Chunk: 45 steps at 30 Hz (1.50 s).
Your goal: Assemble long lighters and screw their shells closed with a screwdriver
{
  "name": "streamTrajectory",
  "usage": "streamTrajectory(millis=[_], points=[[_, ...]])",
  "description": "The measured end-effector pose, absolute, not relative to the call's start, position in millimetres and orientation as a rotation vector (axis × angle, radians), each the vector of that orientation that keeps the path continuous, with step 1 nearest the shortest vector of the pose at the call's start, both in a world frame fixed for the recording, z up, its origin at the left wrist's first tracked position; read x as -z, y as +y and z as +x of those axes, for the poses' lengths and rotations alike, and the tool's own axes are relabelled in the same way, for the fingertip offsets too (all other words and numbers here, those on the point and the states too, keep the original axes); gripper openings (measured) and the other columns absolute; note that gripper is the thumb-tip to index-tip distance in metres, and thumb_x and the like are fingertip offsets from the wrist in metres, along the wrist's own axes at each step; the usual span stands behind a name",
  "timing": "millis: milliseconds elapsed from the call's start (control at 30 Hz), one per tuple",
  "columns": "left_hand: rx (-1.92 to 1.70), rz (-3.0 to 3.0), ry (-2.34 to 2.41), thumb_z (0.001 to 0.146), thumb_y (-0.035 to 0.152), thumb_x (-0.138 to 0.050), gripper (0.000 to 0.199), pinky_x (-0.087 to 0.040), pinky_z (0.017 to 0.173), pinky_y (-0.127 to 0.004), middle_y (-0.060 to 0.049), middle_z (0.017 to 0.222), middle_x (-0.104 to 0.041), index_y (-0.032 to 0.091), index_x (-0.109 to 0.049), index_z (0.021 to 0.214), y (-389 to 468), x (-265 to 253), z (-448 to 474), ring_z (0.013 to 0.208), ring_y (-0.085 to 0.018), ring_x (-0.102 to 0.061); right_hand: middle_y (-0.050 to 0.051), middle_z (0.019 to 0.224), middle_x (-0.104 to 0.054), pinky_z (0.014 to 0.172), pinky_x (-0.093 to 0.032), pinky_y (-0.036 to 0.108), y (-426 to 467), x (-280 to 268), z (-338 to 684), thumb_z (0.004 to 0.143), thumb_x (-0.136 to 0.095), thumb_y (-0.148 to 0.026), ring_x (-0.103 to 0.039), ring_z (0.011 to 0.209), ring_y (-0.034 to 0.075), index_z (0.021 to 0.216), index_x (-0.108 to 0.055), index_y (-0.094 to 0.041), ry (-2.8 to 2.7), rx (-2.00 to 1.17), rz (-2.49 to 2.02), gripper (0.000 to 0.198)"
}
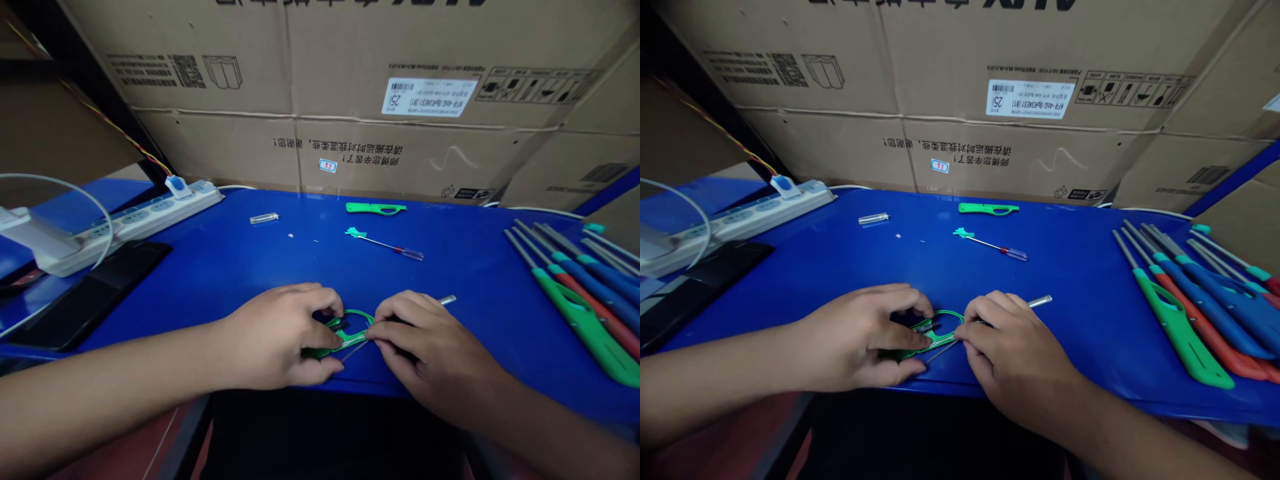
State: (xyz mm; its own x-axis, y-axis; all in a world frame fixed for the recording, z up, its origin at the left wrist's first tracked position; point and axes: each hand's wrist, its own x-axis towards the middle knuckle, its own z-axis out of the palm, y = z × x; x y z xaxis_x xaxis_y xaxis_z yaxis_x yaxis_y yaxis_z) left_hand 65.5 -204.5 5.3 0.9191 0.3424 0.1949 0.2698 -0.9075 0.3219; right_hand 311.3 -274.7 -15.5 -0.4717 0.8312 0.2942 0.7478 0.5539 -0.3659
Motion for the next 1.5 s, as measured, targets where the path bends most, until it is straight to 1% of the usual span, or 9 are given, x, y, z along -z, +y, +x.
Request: streamTrajectory(millis=[133, 333, 500, 767, 967, 1067, 1167, 1300, 1500], points=[[-0.415, 2.854, 0.44, 0.095, 0.03, -0.059, 0.019, -0.055, 0.079, -0.03, -0.005, 0.108, -0.066, 0.024, -0.077, 0.095, -207, 0, 66, 0.09, -0.016, -0.064, 0.001, 0.1, -0.065, 0.081, -0.042, 0.038, -275, 14, 310, 0.096, -0.053, -0.019, -0.056, 0.091, 0.018, 0.095, -0.069, -0.025, -2.408, -0.229, -1.252, 0.017], [-0.437, 2.913, 0.427, 0.097, 0.029, -0.056, 0.02, -0.055, 0.081, -0.03, -0.006, 0.108, -0.067, 0.021, -0.075, 0.099, -208, 1, 64, 0.092, -0.017, -0.065, 0.004, 0.096, -0.064, 0.081, -0.041, 0.04, -274, 11, 305, 0.098, -0.049, -0.019, -0.056, 0.091, 0.021, 0.093, -0.067, -0.02, -2.52, -0.057, -1.23, 0.019], [-0.462, 2.794, 0.441, 0.097, 0.029, -0.056, 0.021, -0.054, 0.086, -0.028, -0.005, 0.111, -0.068, 0.022, -0.074, 0.106, -203, -1, 63, 0.098, -0.016, -0.066, 0.004, 0.094, -0.063, 0.077, -0.041, 0.039, -270, 10, 305, 0.099, -0.046, -0.02, -0.055, 0.086, 0.02, 0.096, -0.068, -0.02, -2.516, -0.143, -1.279, 0.023], [-0.423, 2.553, 0.547, 0.087, 0.026, -0.068, 0.012, -0.052, 0.085, -0.027, -0.004, 0.105, -0.064, 0.023, -0.078, 0.093, -196, -1, 66, 0.094, -0.014, -0.063, 0.005, 0.095, -0.065, 0.081, -0.045, 0.037, -263, 12, 310, 0.098, -0.051, -0.022, -0.055, 0.09, 0.019, 0.097, -0.067, -0.02, -2.356, -0.388, -1.273, 0.017], [-0.448, 2.527, 0.561, 0.083, 0.025, -0.069, 0.011, -0.051, 0.082, -0.027, -0.003, 0.098, -0.063, 0.021, -0.077, 0.089, -196, 0, 71, 0.089, -0.014, -0.062, 0.005, 0.094, -0.069, 0.082, -0.048, 0.036, -261, 13, 308, 0.096, -0.055, -0.02, -0.059, 0.088, 0.018, 0.098, -0.07, -0.02, -2.289, -0.38, -1.227, 0.016], [-0.422, 2.572, 0.571, 0.076, 0.032, -0.075, 0.018, -0.051, 0.079, -0.029, -0.003, 0.095, -0.063, 0.019, -0.076, 0.088, -198, -3, 74, 0.086, -0.015, -0.061, 0.005, 0.094, -0.07, 0.082, -0.048, 0.037, -261, 14, 308, 0.095, -0.057, -0.019, -0.061, 0.088, 0.018, 0.096, -0.07, -0.02, -2.26, -0.372, -1.234, 0.014], [-0.423, 2.621, 0.606, 0.082, 0.036, -0.071, 0.017, -0.05, 0.079, -0.03, -0.003, 0.093, -0.064, 0.02, -0.075, 0.084, -199, -5, 77, 0.086, -0.016, -0.06, 0.004, 0.095, -0.071, 0.084, -0.048, 0.038, -261, 14, 311, 0.094, -0.057, -0.02, -0.062, 0.089, 0.019, 0.096, -0.07, -0.021, -2.275, -0.359, -1.234, 0.013], [-0.466, 2.712, 0.574, 0.09, 0.026, -0.062, 0.015, -0.049, 0.077, -0.029, -0.004, 0.093, -0.065, 0.019, -0.075, 0.083, -202, -4, 78, 0.085, -0.015, -0.059, 0.005, 0.102, -0.071, 0.088, -0.05, 0.037, -265, 10, 318, 0.09, -0.064, -0.023, -0.063, 0.096, 0.019, 0.107, -0.067, -0.02, -2.318, -0.395, -1.195, 0.017], [-0.496, 2.877, 0.561, 0.093, 0.029, -0.06, 0.02, -0.049, 0.078, -0.031, -0.005, 0.095, -0.066, 0.02, -0.076, 0.086, -199, -1, 76, 0.085, -0.016, -0.06, 0.005, 0.098, -0.073, 0.082, -0.053, 0.032, -262, 6, 321, 0.095, -0.052, -0.014, -0.064, 0.09, 0.017, 0.108, -0.068, -0.019, -2.368, -0.331, -1.146, 0.022]])
